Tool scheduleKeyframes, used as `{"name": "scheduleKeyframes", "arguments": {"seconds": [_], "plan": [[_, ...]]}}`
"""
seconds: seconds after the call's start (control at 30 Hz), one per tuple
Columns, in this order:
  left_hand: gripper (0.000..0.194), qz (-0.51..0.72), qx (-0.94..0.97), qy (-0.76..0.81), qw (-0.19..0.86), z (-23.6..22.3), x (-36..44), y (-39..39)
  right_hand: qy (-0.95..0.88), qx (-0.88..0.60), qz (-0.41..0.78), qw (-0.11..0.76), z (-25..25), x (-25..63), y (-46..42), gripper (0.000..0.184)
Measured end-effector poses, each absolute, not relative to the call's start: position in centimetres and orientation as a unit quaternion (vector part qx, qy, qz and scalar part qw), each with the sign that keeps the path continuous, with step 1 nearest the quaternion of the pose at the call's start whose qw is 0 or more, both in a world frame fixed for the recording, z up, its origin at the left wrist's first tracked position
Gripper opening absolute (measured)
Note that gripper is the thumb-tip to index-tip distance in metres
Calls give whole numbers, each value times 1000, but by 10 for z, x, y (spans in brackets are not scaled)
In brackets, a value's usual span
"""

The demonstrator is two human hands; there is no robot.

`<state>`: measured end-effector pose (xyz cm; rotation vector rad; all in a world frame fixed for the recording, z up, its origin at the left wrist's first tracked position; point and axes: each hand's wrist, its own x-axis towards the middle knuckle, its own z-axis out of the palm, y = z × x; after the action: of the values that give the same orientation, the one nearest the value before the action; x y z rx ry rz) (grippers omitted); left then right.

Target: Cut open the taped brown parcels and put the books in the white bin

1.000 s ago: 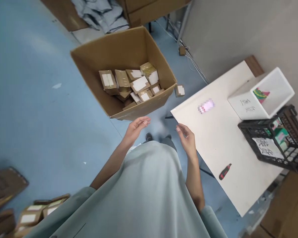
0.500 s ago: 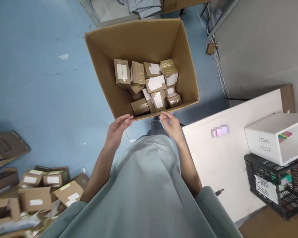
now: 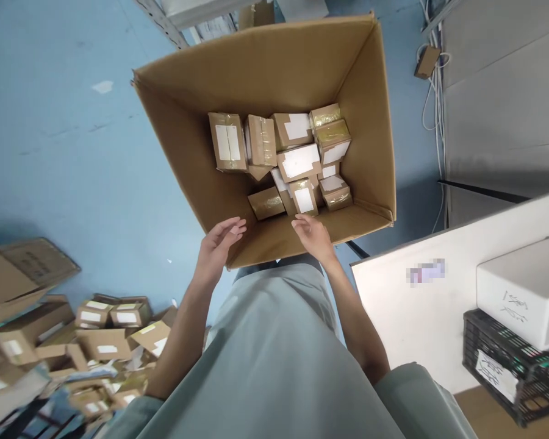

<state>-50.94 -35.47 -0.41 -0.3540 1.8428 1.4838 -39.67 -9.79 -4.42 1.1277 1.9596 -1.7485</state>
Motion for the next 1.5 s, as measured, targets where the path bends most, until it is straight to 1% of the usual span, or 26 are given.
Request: {"name": "scheduleKeyframes", "arguments": {"seconds": [0.1, 0.2, 0.3, 0.43, 0.53, 0.57, 0.63, 0.73, 0.83, 0.97, 1.07, 1.17, 1.27, 1.37, 1.43, 1.5], "plan": [[51, 544, -75, 748, 372, -36, -559, -359, 638, 428, -623, 146, -65, -418, -118, 43], [46, 482, -8, 801, 354, -82, -625, -353, 539, 465, -686, 151, -92, -452, -149, 43], [42, 402, 54, 859, 313, -140, -700, -333, 428, 497, -741, 143, -132, -499, -185, 35], [55, 295, 129, 896, 305, -225, -787, -299, 293, 575, -750, 143, -203, -569, -224, 22], [61, 217, 225, 894, 321, -274, -832, -281, 211, 613, -748, 141, -251, -613, -244, 9], [63, 190, 250, 891, 328, -286, -843, -278, 193, 617, -751, 136, -264, -623, -250, 8], [66, 131, 276, 889, 343, -301, -857, -273, 168, 619, -758, 122, -285, -638, -260, 14], [71, 67, 282, 893, 344, -307, -860, -272, 142, 625, -760, 109, -301, -645, -273, 24], [66, 76, 291, 900, 317, -297, -838, -276, 117, 647, -745, 113, -299, -636, -284, 31], [49, 132, 258, 908, 302, -261, -793, -282, 92, 681, -721, 91, -266, -615, -292, 36], [40, 194, 250, 901, 297, -214, -762, -285, 84, 695, -711, 58, -225, -590, -288, 29], [40, 240, 285, 885, 280, -152, -736, -289, 124, 695, -708, 18, -178, -554, -273, 27], [47, 286, 329, 859, 268, -85, -706, -292, 234, 670, -703, -48, -124, -504, -249, 40], [55, 358, 329, 830, 272, -24, -665, -294, 349, 635, -669, -165, -62, -444, -218, 54], [58, 401, 306, 810, 299, 8, -629, -293, 432, 609, -623, -233, -18, -399, -194, 62], [57, 432, 284, 780, 352, 33, -587, -288, 512, 603, -552, -264, 24, -351, -168, 65]]}}
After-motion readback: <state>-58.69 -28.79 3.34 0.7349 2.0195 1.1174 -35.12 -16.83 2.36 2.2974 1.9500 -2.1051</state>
